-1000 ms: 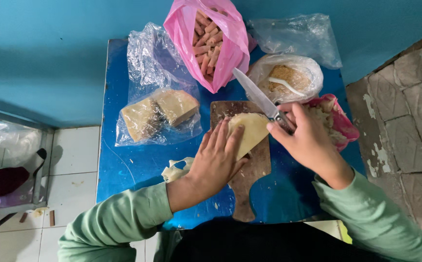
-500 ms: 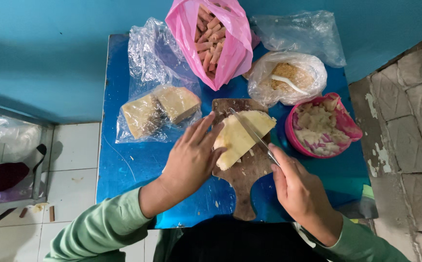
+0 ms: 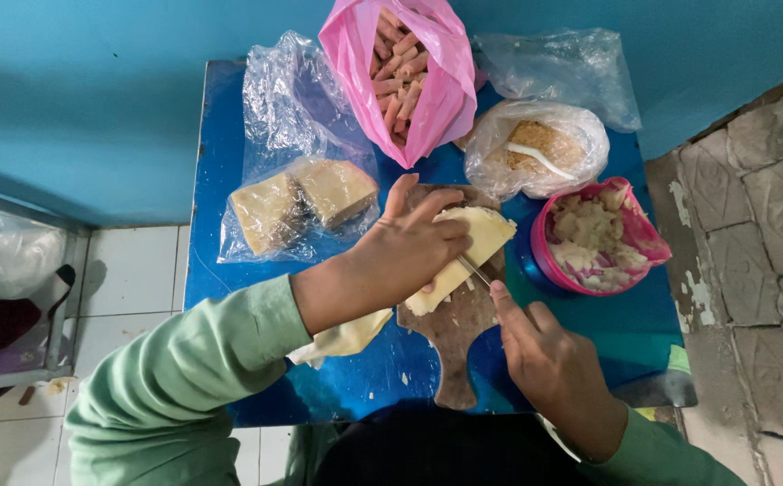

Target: The person stretches a thin dough sheet by hand, cuts a block of cheese into slices with a knife on a wooden board, and arranges the cheese slices in overlapping rows on the dough. They then spoon a brown powdery ingredient from a plastic bag over the slices and press the assembled layers flat on the board.

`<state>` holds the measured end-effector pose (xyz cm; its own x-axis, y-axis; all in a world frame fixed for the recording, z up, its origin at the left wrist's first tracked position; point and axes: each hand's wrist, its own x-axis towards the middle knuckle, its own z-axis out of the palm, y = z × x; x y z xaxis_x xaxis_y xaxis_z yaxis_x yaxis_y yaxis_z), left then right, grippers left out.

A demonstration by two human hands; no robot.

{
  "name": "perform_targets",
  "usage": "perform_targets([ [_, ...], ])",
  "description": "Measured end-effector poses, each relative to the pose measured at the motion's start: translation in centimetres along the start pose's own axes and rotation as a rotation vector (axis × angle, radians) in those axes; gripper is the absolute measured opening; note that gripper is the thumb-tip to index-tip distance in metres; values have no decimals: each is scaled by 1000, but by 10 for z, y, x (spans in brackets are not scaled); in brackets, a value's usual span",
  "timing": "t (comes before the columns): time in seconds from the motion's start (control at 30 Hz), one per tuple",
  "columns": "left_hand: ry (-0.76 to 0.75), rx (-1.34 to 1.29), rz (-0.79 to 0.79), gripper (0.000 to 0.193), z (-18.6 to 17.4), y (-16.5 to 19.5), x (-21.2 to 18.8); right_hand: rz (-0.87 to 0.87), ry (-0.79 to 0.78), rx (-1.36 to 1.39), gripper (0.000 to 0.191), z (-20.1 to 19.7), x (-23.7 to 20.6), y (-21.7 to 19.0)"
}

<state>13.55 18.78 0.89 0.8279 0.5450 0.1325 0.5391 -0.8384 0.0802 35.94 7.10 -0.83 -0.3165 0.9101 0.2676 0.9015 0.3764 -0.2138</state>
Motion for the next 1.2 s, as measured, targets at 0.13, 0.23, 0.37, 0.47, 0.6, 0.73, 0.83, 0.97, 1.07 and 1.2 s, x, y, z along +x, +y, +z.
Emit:
perform_targets([
  [0.13, -103, -44, -21, 66, 3, -5, 9, 14, -54, -114, 45, 0, -2, 0],
  [0.23, -89, -125, -23, 67, 5, -9, 13, -42, -33, -154, 45, 2, -3, 0],
  [0.37, -105, -210, -18, 66, 7, -16, 14, -28, -23, -126, 45, 4, 0, 0],
  [0.47, -118, -264, -25, 63, 8, -21, 14, -32, -21, -153, 45, 6, 7, -2],
  [0.6, -91, -309, -40, 62, 8, -23, 12, -97, -27, -138, 46, 11, 23, -1],
  [0.73, -126, -228, -77, 58, 7, -19, 15, -135, 10, -45, 50, 18, 32, 3],
  [0.83, -102, -161, -93, 61, 5, -12, 15, -169, 40, -42, 48, 13, 21, 8],
  [0.97, -175, -137, -103, 63, 5, -13, 18, -127, -96, -220, 51, 7, 1, 7],
  [1.07, -172, -215, -83, 60, 9, -19, 17, -173, -66, -205, 50, 12, 1, 7],
  [1.2, -139, -270, -76, 59, 11, -22, 15, -192, -2, -70, 51, 34, 22, 10],
])
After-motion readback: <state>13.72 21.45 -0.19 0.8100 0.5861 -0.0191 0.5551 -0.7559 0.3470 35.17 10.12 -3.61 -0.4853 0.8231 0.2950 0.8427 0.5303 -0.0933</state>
